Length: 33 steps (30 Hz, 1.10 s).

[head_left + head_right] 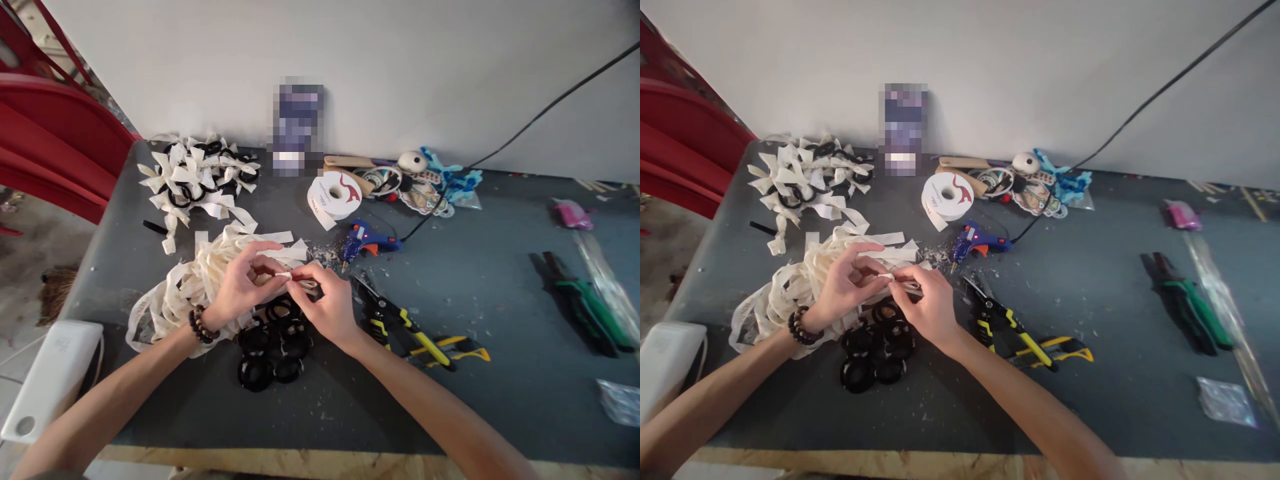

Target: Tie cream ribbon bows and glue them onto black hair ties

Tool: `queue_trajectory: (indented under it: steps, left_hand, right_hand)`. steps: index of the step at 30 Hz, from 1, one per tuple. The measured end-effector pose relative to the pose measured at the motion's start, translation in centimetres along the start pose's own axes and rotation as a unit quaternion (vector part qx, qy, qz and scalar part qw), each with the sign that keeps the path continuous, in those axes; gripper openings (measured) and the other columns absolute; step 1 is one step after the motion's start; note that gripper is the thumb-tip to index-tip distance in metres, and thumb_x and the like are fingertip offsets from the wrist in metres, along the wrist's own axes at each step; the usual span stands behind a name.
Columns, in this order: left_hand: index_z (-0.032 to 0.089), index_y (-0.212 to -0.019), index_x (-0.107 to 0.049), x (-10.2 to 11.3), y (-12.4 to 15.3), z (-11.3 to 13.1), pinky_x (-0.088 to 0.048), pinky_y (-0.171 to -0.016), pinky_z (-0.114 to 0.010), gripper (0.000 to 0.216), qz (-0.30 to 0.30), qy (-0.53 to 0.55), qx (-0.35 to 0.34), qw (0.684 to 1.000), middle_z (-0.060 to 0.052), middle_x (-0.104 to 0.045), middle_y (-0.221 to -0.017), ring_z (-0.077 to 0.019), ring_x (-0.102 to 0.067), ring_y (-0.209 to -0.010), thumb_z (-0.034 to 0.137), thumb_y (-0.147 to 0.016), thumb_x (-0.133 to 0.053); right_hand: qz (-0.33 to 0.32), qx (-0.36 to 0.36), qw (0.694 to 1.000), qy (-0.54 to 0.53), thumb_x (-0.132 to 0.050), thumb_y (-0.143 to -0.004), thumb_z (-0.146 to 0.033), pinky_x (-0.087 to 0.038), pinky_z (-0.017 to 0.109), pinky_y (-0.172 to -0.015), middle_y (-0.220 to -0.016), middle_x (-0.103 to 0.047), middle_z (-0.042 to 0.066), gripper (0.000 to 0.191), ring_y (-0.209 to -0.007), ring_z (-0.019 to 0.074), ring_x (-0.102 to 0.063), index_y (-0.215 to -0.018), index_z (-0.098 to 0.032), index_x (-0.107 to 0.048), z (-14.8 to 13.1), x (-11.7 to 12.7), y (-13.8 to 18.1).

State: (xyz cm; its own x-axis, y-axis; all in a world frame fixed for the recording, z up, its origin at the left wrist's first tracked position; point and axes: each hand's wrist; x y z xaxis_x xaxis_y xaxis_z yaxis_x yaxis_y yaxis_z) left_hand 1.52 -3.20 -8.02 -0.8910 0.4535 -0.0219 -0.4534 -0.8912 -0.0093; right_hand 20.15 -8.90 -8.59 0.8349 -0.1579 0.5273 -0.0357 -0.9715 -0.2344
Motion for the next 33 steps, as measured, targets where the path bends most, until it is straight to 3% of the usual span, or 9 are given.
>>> queue_trajectory:
  steps: [5,9,14,21,27,30,33]
  left_hand:
    - [0.018,-0.132,-0.056,0.05,0.11,-0.04,-0.045,-0.052,-0.018,0.043,0.007,-0.012,0.007,1.000,-0.001,-0.071,-0.081,-0.0084,-0.059,-0.062,0.030,-0.094,-0.074]
    - [0.018,-0.128,-0.056,0.01,0.07,0.03,-0.044,-0.050,-0.017,0.045,0.030,-0.016,0.014,0.999,-0.001,-0.072,-0.080,-0.0079,-0.059,-0.060,0.028,-0.091,-0.078]
    - [0.018,-0.137,-0.048,-0.07,-0.02,0.24,-0.059,-0.069,-0.023,0.057,0.018,0.002,-0.007,1.000,-0.006,-0.077,-0.096,-0.0148,-0.074,-0.083,0.023,-0.090,-0.079]
    - [0.019,-0.144,-0.046,-0.02,0.19,-0.03,-0.058,-0.067,-0.021,0.058,0.016,-0.051,-0.053,0.997,-0.006,-0.073,-0.101,-0.0140,-0.072,-0.086,0.022,-0.094,-0.074]
    - [0.019,-0.143,-0.048,-0.13,0.19,-0.15,-0.062,-0.087,-0.028,0.053,-0.005,-0.084,-0.115,0.990,-0.009,-0.072,-0.111,-0.0163,-0.072,-0.099,0.018,-0.095,-0.070]
    - [0.020,-0.146,-0.046,-0.07,0.19,-0.16,-0.062,-0.084,-0.027,0.056,-0.013,-0.078,-0.115,0.990,-0.009,-0.071,-0.111,-0.0163,-0.073,-0.097,0.017,-0.095,-0.070]
    - [0.021,-0.149,-0.044,0.02,0.28,-0.29,-0.061,-0.078,-0.026,0.060,-0.023,-0.077,-0.103,0.991,-0.008,-0.072,-0.110,-0.0152,-0.072,-0.091,0.019,-0.095,-0.071]
  right_hand:
    - [0.017,0.025,0.999,0.029,-0.067,-0.096,-0.028,-0.052,0.033,-0.074,-0.082,-0.080,-0.001,0.010,-0.072,0.0184,-0.070,-0.088,-0.026,-0.073,0.13,-0.07,0.05]
    - [0.030,0.022,0.999,0.026,-0.069,-0.095,-0.026,-0.053,0.032,-0.075,-0.086,-0.081,-0.001,0.007,-0.076,0.0185,-0.071,-0.090,-0.025,-0.073,0.09,-0.02,0.05]
    - [0.043,0.037,0.998,0.030,-0.066,-0.096,-0.029,-0.052,0.035,-0.081,-0.091,-0.082,0.000,0.008,-0.082,0.0197,-0.075,-0.095,-0.025,-0.073,-0.36,0.29,-0.05]
    - [0.025,0.041,0.998,0.042,-0.069,-0.094,-0.029,-0.054,0.037,-0.079,-0.085,-0.083,-0.001,0.006,-0.076,0.0204,-0.076,-0.094,-0.026,-0.074,-0.19,0.06,-0.06]
    - [0.027,0.024,0.999,0.038,-0.071,-0.093,-0.030,-0.055,0.037,-0.079,-0.088,-0.083,0.000,0.006,-0.078,0.0210,-0.077,-0.096,-0.027,-0.075,-0.13,0.01,-0.06]
    - [0.031,0.033,0.998,0.034,-0.072,-0.093,-0.030,-0.054,0.037,-0.080,-0.089,-0.083,0.000,0.011,-0.079,0.0206,-0.077,-0.103,-0.026,-0.075,-0.16,0.04,-0.05]
    - [0.017,0.036,0.999,0.031,-0.068,-0.095,-0.028,-0.053,0.036,-0.077,-0.085,-0.082,-0.001,0.007,-0.074,0.0193,-0.075,-0.093,-0.026,-0.074,-0.13,0.13,-0.08]
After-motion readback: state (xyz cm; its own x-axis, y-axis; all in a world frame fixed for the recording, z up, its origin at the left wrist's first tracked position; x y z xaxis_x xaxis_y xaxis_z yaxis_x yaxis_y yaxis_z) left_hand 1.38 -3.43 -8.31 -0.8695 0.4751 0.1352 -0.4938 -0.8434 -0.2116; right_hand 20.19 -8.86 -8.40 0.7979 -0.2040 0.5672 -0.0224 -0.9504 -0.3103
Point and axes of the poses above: each hand's wrist, its own y-axis away from the middle knuckle, its own x-axis out of the back of the hand, z = x × y
